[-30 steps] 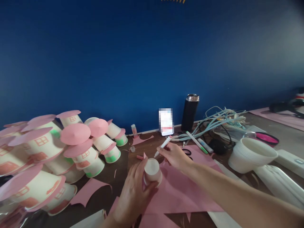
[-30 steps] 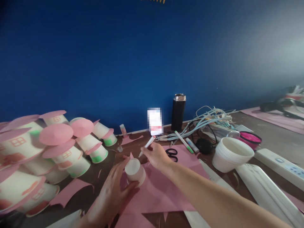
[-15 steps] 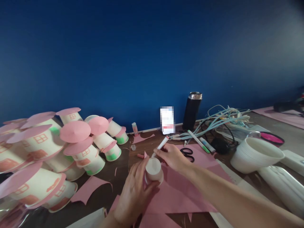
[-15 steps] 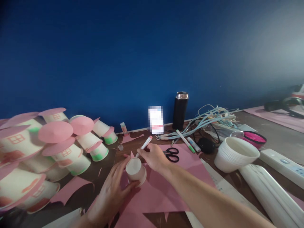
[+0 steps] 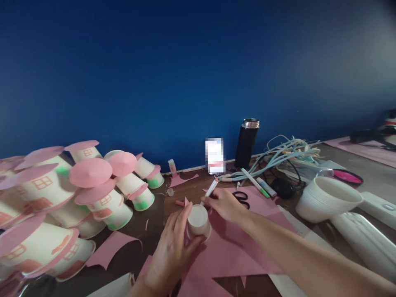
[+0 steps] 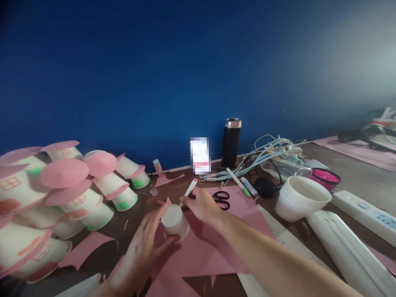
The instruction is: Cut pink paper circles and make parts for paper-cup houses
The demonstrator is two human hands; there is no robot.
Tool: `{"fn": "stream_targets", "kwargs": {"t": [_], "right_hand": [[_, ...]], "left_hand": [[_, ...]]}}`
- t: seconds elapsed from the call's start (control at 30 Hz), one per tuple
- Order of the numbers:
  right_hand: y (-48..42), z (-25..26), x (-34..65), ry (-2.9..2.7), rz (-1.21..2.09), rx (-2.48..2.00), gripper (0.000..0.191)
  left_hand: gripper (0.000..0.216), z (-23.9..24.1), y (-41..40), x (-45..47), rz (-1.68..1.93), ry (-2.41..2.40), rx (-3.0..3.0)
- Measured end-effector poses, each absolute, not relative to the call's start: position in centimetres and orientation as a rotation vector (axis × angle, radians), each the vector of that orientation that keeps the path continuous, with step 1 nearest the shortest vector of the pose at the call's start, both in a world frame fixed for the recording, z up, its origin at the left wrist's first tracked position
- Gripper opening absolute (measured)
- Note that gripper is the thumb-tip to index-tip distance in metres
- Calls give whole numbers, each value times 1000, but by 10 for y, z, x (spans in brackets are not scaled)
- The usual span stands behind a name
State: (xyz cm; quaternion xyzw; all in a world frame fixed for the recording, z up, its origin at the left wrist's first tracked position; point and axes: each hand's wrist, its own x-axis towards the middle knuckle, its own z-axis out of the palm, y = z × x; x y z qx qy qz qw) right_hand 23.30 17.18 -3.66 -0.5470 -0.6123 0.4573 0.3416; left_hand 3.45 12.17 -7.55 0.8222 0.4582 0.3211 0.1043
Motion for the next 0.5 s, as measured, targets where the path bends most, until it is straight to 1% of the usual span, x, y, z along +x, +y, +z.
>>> {"fn": "stream_targets", "kwargs": {"t": [0.17, 0.3, 0.5], "right_hand": [[182, -40, 222, -1686, 1291, -1353, 22], [194, -42, 217, -1743, 1376, -1408, 24], [207, -48, 215, -1807, 1463, -1480, 21]], "left_hand": [[71, -77, 123, 34, 944, 1335, 2459], [72, -76, 122, 34, 992, 1335, 2506], [72, -73, 122, 36, 1000, 1375, 2548]]}}
